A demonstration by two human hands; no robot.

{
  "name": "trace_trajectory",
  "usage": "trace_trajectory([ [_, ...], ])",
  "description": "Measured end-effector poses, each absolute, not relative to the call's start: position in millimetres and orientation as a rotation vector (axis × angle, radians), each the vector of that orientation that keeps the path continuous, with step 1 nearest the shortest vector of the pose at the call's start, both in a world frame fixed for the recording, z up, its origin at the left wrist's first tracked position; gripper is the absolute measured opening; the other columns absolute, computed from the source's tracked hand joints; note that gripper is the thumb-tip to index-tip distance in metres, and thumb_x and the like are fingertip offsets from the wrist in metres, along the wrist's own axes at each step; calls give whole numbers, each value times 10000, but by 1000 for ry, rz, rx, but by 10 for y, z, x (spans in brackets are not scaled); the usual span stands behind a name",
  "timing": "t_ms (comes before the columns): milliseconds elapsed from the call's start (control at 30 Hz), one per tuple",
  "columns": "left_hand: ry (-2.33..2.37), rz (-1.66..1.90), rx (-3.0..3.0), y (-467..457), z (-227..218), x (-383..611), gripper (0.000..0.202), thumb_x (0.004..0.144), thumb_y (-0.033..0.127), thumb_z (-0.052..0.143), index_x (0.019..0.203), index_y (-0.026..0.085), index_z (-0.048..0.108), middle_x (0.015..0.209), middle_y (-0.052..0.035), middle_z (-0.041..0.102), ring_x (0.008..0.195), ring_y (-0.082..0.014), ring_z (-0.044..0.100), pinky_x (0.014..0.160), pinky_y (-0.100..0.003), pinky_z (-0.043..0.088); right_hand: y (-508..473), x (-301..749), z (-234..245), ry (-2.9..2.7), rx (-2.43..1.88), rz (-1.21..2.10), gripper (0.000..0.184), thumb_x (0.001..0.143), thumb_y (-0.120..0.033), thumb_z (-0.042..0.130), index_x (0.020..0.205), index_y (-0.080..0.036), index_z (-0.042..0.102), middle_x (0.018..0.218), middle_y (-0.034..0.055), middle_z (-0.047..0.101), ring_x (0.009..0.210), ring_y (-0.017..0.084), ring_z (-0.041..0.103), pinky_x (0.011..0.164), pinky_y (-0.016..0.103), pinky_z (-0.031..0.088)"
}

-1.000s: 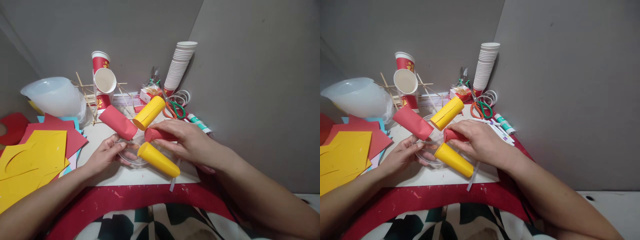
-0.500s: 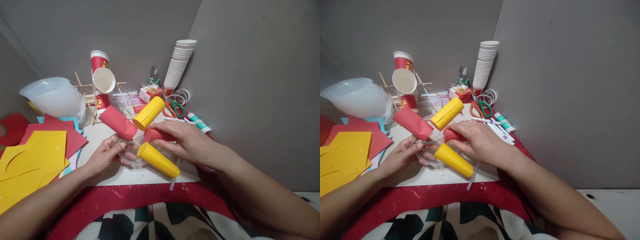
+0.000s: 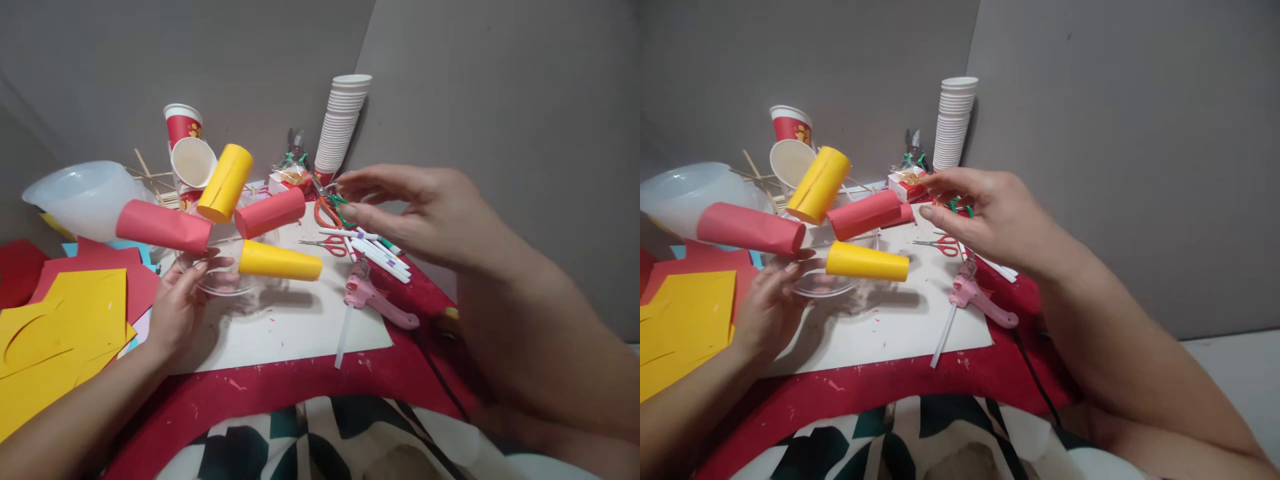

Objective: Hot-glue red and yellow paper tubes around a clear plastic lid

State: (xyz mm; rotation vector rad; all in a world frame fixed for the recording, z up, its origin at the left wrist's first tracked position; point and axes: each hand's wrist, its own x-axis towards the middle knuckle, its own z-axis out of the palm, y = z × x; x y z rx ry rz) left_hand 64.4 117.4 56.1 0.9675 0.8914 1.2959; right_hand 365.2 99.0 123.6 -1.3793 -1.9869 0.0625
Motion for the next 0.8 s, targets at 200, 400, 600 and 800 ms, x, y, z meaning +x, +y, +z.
trace_trajectory([
  [200, 960, 1364, 879, 1101, 485, 680, 277, 745, 283, 852, 970, 181, 728, 867, 4, 778, 686, -102, 725, 597, -171, 589, 1244, 3680, 1055, -2211, -1886, 23, 282, 986, -415, 599, 1112, -205, 740, 1053, 104, 801, 887, 280, 727, 671, 355, 498],
  [400, 1057, 1172, 753, 1006, 394, 767, 327, 664, 241, 897, 885, 167, 668, 817, 18, 754, 655, -110, 713, 525, -176, 581, 697, 3901, 703, -2323, -2038, -81, 384, 973, -499, 534, 1101, -213, 758, 949, 141, 807, 738, 317, 726, 551, 367, 433],
  [600, 1087, 1113, 703, 977, 298, 824, 294, 704, 163, 846, 910, 161, 635, 833, 4, 751, 689, -146, 739, 596, -256, 639, 75, 4090, 223, -2203, -2048, 43, 463, 943, -554, 563, 1194, -181, 674, 1117, 178, 785, 901, 365, 755, 620, 414, 535],
  [800, 1157, 1130, 713, 1011, 215, 900, 185, 795, 63, 743, 886, 155, 611, 817, -8, 743, 627, -129, 722, 565, -228, 612, 90, 4004, 66, -2114, -2127, 126, 297, 949, -382, 554, 1161, -200, 659, 1211, 149, 747, 1049, 344, 731, 681, 381, 518],
])
